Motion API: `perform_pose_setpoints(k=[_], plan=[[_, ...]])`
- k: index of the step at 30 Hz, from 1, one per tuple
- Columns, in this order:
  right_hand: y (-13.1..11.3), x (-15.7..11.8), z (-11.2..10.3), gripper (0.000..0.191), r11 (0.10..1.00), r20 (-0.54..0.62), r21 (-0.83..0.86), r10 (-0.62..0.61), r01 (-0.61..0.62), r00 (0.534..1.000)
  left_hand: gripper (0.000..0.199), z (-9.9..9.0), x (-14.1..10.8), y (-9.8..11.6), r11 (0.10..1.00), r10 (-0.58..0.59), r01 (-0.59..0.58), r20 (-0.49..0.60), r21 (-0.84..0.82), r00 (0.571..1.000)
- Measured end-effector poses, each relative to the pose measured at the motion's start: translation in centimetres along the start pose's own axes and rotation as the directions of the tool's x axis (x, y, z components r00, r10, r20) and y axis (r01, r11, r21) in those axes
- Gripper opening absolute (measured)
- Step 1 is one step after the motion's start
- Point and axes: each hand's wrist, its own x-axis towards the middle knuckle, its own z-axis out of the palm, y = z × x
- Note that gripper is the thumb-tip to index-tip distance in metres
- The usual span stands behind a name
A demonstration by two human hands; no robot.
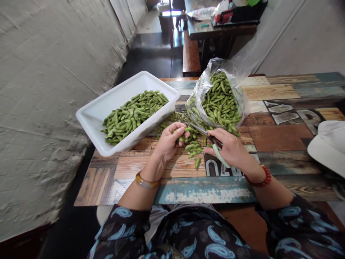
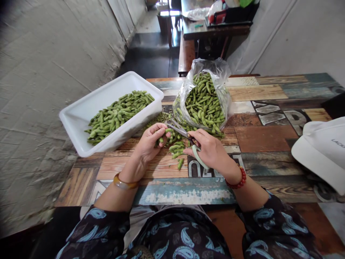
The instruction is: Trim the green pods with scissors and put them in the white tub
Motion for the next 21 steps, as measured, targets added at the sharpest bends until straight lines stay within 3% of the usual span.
perform_pose_setpoints(k=[3,15,21], plan=[[-0.54,-0.01,-0.09,0.042,1.000,0.062,0.021,0.012,-0.013,0.998,0.040,0.15,-0.12,-0.02,1.000,0.010,-0.010,0.006,-0.016,1.000],[-0.50,-0.09,0.13,0.041,0.999,0.071,0.044,-0.034,0.031,0.997,0.034,0.54,-0.55,-0.71,0.996,-0.012,-0.005,0.192,0.088,0.981],[-0.69,-0.14,0.02,0.047,0.998,0.077,0.047,-0.039,0.035,0.996,0.039,0.65,-0.63,-0.75,0.996,0.006,-0.020,0.155,0.090,0.988]])
